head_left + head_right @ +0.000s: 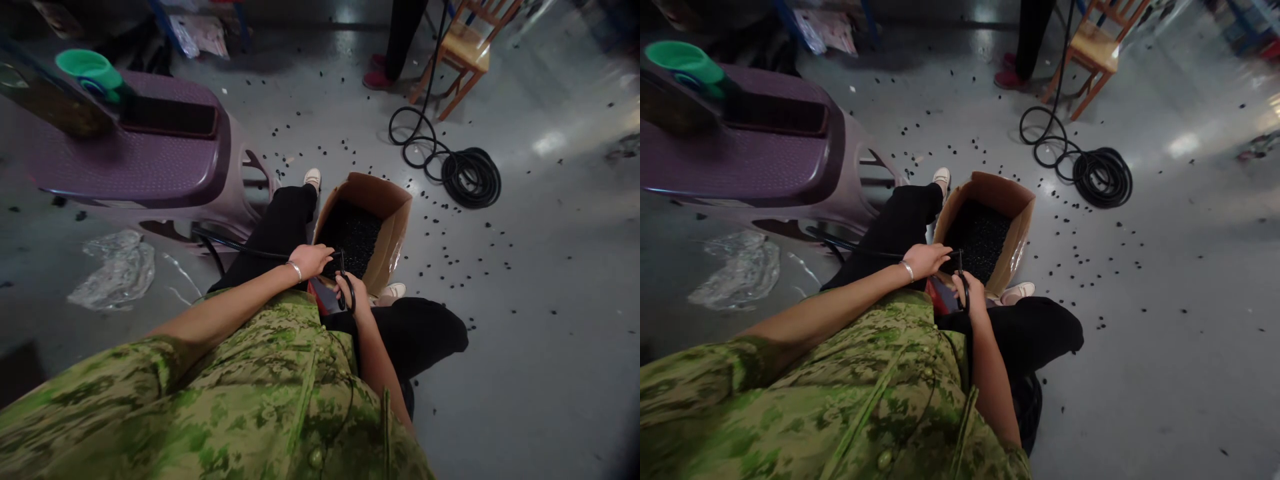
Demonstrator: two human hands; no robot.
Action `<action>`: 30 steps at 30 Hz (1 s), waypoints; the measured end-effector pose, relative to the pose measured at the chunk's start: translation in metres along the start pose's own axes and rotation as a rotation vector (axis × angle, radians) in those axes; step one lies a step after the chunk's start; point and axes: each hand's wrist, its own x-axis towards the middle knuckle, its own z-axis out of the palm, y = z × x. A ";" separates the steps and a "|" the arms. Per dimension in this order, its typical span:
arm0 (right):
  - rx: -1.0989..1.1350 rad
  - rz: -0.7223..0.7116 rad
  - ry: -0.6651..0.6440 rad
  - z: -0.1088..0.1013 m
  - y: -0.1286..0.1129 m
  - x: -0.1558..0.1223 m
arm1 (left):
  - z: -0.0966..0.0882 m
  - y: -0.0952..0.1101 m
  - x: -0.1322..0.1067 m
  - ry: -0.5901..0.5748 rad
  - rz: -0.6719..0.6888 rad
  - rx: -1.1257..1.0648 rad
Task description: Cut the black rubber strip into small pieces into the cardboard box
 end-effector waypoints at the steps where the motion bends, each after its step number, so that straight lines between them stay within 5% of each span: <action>1: -0.010 0.000 0.003 0.001 0.000 0.000 | 0.001 0.000 0.000 0.000 0.000 0.000; 30: -0.169 -0.006 0.101 0.014 0.013 0.022 | 0.008 0.003 0.019 -0.018 -0.093 0.009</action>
